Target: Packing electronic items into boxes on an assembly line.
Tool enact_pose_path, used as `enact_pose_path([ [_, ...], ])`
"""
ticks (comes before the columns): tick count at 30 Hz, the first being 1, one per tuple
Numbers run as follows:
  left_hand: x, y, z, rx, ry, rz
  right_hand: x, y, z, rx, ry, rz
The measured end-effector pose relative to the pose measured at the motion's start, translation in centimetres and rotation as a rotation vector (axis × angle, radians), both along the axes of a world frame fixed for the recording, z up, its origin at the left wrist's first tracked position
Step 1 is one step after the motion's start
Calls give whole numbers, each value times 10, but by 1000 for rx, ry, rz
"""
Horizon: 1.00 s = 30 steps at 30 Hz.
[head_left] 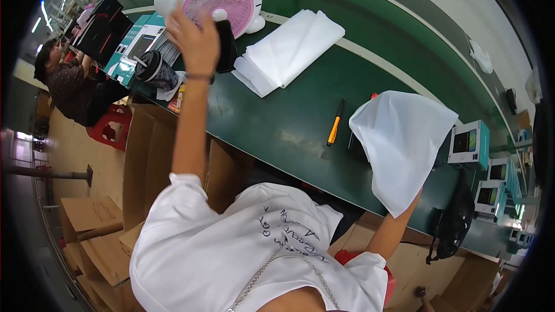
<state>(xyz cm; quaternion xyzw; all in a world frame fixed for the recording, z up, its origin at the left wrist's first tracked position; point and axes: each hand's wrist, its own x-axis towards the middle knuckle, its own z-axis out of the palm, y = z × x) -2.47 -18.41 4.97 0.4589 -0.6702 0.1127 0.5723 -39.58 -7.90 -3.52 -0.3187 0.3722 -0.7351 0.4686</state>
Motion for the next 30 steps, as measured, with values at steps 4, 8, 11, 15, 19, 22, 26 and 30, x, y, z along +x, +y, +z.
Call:
enact_pose_path([
  [4,56,-99,23,-9,-73,162,-1,-13,3,-19,-29,48],
  [8,67,-129,17,1,-160,87,-7,-12,-4,-15,-64,42],
  [11,75,-137,7,-64,-208,18,-9,-5,-9,0,-84,36],
  [15,103,-153,22,62,-197,-124,-9,16,-19,37,-106,38],
  [19,92,-147,16,33,-243,-126,-9,29,-19,46,-124,24],
  [22,99,-149,21,29,-247,-135,-3,33,-16,40,-144,35],
  [26,106,-137,26,42,-275,-134,4,43,-15,45,-169,55],
  [30,26,-39,21,-65,-222,-84,-17,93,-31,113,-187,-64],
])
